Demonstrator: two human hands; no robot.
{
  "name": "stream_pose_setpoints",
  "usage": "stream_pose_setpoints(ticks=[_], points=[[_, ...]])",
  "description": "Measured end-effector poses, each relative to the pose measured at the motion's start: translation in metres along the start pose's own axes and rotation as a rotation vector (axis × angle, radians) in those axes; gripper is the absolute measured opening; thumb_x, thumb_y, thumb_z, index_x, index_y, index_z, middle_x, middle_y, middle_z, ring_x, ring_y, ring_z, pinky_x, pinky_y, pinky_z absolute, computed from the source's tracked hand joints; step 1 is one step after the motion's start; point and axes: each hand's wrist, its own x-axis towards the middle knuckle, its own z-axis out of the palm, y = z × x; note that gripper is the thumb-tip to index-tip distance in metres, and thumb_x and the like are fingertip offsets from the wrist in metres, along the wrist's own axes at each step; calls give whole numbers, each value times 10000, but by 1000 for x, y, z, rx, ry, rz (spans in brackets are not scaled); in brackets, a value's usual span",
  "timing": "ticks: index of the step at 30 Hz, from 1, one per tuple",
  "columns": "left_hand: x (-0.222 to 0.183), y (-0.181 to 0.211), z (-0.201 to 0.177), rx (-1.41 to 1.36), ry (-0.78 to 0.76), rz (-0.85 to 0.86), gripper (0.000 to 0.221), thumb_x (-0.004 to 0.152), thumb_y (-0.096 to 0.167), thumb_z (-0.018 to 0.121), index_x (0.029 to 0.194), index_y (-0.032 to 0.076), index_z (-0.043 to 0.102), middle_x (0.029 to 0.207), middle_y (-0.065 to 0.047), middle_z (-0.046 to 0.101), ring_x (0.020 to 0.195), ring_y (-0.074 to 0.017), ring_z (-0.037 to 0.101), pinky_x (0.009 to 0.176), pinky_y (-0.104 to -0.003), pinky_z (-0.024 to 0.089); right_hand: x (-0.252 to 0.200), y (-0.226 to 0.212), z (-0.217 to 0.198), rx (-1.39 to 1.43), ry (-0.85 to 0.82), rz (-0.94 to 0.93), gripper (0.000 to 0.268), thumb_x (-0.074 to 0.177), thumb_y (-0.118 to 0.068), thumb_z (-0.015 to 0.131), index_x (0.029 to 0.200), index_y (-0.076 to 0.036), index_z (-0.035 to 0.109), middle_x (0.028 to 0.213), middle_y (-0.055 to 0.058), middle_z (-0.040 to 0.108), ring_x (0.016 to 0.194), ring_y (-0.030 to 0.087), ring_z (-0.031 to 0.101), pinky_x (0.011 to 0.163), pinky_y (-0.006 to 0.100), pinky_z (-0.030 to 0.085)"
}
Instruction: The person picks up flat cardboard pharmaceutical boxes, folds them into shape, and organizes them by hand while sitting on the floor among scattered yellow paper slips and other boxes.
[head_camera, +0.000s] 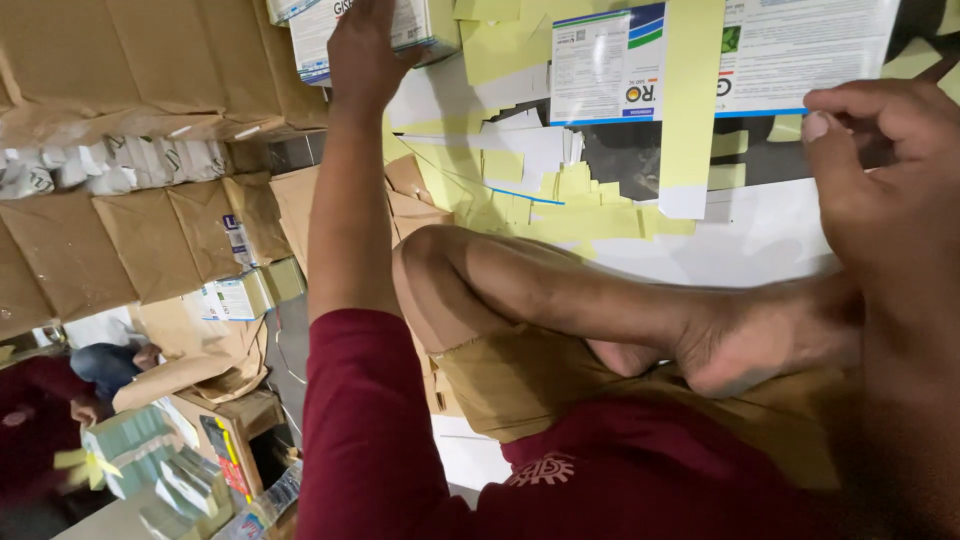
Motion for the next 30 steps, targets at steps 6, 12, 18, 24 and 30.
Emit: stream_pose_setpoints(ticks=[6, 12, 18, 24, 30], points=[[10, -7, -16, 10, -106, 81, 604, 771, 342, 987, 1204, 75, 660, 1041, -165, 723, 892, -399, 678, 732, -496, 529, -5, 27, 6, -9, -17, 10, 97, 1163, 21, 663, 1249, 13, 707, 1207, 111, 667, 1002, 154, 659, 902, 275, 554], [15, -10, -27, -44, -150, 81, 506, 776, 353, 963, 1133, 73, 740, 988, -164, 736, 860, -404, 684, 696, -499, 518, -11, 58, 11, 71, -26, 22, 40, 1210, 25, 635, 1230, -9, 640, 1200, 88, 625, 1026, 130, 606, 980, 273, 551], [15, -18, -27, -71, -148, 122, 489, 801, 321, 930, 1161, 48, 740, 1022, -188, 729, 897, -410, 670, 713, -500, 508, -12, 62, 13, 94, -32, -11, 55, 1225, 41, 628, 1233, -13, 625, 1215, 92, 621, 1039, 125, 606, 968, 264, 525], [17, -24, -27, -32, -231, 120, 446, 864, 319, 903, 1157, 33, 726, 918, -194, 724, 813, -426, 650, 713, -506, 503, -13, 74, 20, 103, -20, 4, 43, 1196, 21, 636, 1225, -12, 634, 1179, 84, 626, 994, 127, 593, 966, 272, 533], [20, -24, -27, -31, -238, 135, 481, 878, 376, 918, 1168, 50, 715, 865, -181, 731, 767, -422, 656, 720, -502, 512, -15, 68, 17, 83, -25, 13, 41, 1200, 20, 636, 1220, -13, 651, 1167, 77, 620, 985, 114, 598, 951, 263, 537]])
